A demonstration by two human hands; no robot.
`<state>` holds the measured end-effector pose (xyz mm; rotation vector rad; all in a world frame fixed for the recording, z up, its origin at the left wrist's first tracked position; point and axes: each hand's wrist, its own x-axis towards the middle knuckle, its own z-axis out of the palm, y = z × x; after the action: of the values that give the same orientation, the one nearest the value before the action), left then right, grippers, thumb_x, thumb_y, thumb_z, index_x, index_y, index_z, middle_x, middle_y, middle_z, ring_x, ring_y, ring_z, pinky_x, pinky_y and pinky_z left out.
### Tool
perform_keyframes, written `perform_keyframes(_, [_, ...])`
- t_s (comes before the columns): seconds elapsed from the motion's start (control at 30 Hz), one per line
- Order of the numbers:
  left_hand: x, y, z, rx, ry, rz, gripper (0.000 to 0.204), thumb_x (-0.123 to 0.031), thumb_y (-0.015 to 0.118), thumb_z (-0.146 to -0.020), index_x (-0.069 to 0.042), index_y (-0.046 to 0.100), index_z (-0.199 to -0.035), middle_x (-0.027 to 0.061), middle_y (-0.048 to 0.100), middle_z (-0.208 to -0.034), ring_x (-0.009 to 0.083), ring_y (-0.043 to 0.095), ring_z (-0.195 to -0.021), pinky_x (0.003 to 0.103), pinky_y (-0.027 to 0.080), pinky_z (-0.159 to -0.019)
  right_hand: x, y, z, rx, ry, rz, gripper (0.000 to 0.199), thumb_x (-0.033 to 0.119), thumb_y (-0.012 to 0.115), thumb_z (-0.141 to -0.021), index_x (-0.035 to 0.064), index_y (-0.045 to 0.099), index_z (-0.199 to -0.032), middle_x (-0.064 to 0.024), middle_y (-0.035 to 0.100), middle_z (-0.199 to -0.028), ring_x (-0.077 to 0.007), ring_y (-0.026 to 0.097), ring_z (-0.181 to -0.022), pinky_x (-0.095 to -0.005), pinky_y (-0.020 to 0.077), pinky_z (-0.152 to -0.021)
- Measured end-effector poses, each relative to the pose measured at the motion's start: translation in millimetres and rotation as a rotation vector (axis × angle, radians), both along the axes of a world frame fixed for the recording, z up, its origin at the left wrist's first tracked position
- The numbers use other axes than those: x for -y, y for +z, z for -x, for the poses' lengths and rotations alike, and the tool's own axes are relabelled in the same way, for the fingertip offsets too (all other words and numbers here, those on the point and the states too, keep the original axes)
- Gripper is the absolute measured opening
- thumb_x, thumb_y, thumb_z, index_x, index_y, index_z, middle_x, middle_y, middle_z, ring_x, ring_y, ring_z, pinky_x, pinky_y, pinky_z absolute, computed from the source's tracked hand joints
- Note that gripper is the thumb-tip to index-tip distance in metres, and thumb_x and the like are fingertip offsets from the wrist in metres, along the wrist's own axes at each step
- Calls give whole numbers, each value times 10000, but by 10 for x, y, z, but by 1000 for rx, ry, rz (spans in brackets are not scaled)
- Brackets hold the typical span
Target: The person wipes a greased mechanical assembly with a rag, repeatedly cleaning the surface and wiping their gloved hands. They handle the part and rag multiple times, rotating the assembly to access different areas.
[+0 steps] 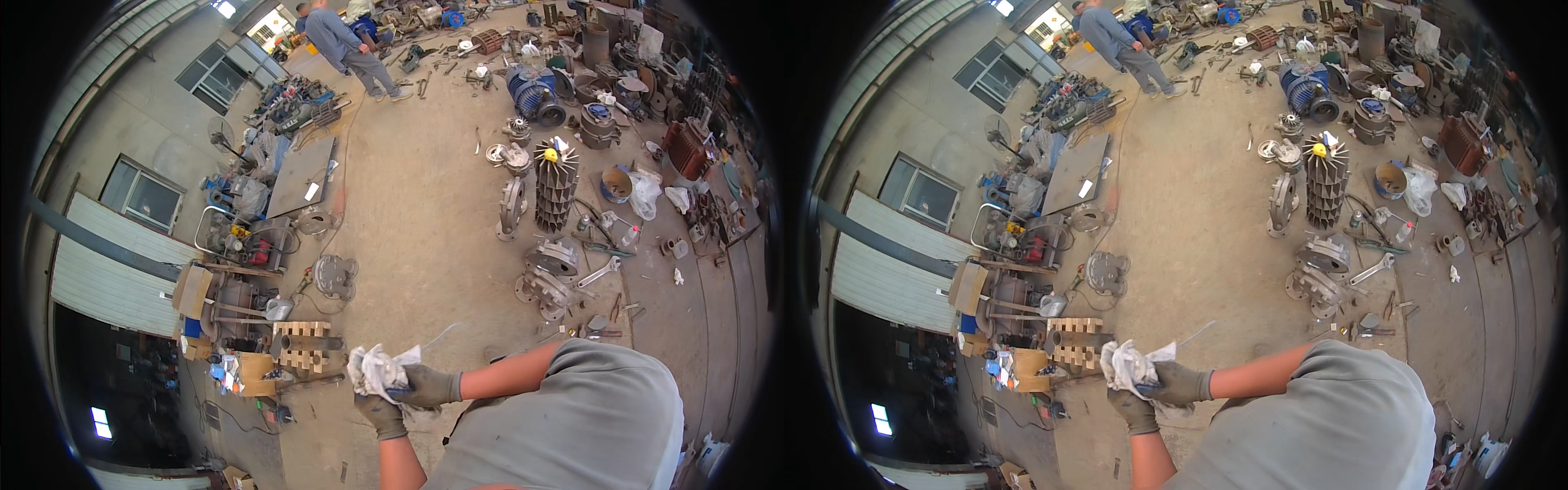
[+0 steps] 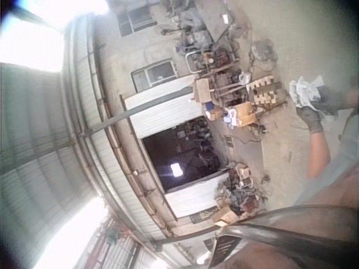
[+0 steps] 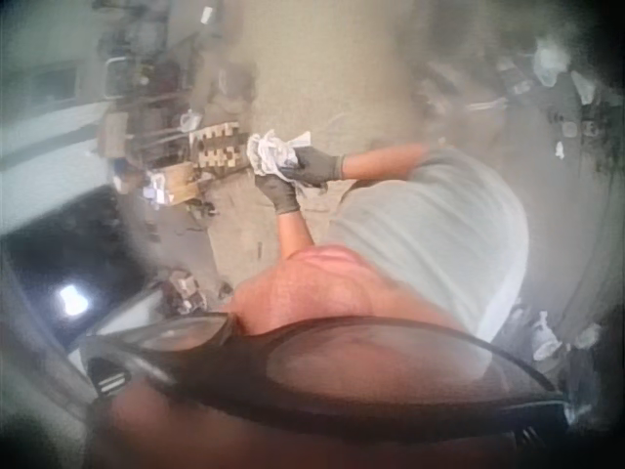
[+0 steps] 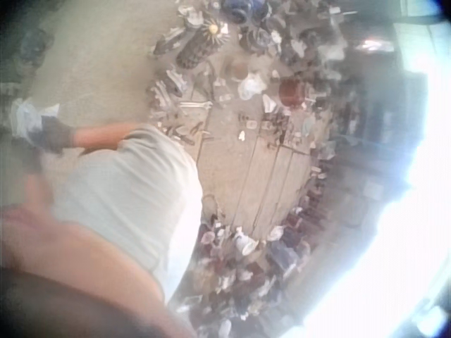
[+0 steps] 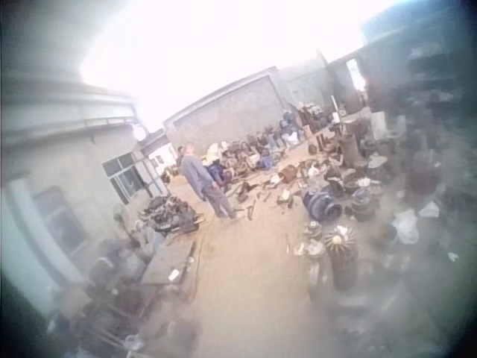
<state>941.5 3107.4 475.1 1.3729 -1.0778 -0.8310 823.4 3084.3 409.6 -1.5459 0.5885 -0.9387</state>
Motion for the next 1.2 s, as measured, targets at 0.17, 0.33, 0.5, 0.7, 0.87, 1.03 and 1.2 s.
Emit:
perform_keyframes(0.17, [746, -212, -721, -106, 218, 157, 501, -199, 560, -1042, 50, 481, -1469, 177, 579, -1430, 301, 614, -1246, 442, 510, -1084, 1122, 161, -440, -391, 114, 223, 660, 462, 709, -927, 51, 562, -1422, -233, 604, -1370, -416, 544, -1281, -465, 405, -1124])
perform_keyframes(0.33, [1768, -393, -1625, -248, 121, 182, 466, -283, 511, -1088, -21, 518, -1473, 106, 582, -1422, 245, 580, -1269, 434, 503, -1076, 2546, 148, -626, -281, 140, -248, 970, 481, 758, -929, 97, 237, -1651, -232, 374, -1610, -360, 415, -1469, -465, 367, -1210])
perform_keyframes(0.5, [3609, -522, -1656, -138, -245, 105, 449, -294, 542, -1034, -18, 578, -1386, 124, 615, -1375, 269, 598, -1257, 400, 496, -1064, 3802, 196, -930, 181, 207, -613, 988, 357, 767, -960, 132, 127, -1678, -119, 290, -1688, -250, 398, -1482, -401, 375, -1212])
perform_keyframes(0.7, [5583, -282, -884, 478, -441, 295, 394, -271, 616, -958, -25, 658, -1263, 150, 658, -1304, 309, 648, -1196, 401, 497, -1057, 5105, 281, -759, 304, -258, -650, 970, 391, 774, -951, 54, 184, -1642, -163, 461, -1578, -248, 469, -1432, -391, 391, -1191])
perform_keyframes(0.87, [6906, -294, -162, 142, -759, 205, 575, -173, 682, -932, -30, 472, -1448, 167, 639, -1331, 279, 624, -1271, 401, 476, -1106, 5943, 158, -185, 292, -630, -569, 836, 470, 614, -1045, 31, 221, -1637, -156, 496, -1551, -237, 489, -1418, -355, 404, -1169])
perform_keyframes(1.03, [8063, -544, 507, 420, -929, 396, 811, -249, 738, -885, -55, 340, -1565, 148, 441, -1535, 309, 459, -1419, 434, 342, -1217, 6972, -242, 499, 794, -585, -635, 676, 469, 450, -1112, 31, 321, -1611, -101, 467, -1589, -194, 472, -1418, -347, 370, -1194])
perform_keyframes(1.2, [9134, -508, 1052, 216, -1168, 211, 860, -274, 688, -936, -77, 221, -1630, 167, 406, -1584, 308, 442, -1444, 432, 343, -1217, 8174, -383, 1119, 787, -548, -658, 584, 357, 547, -1074, 61, 423, -1562, -105, 501, -1572, -281, 515, -1410, -399, 398, -1184])
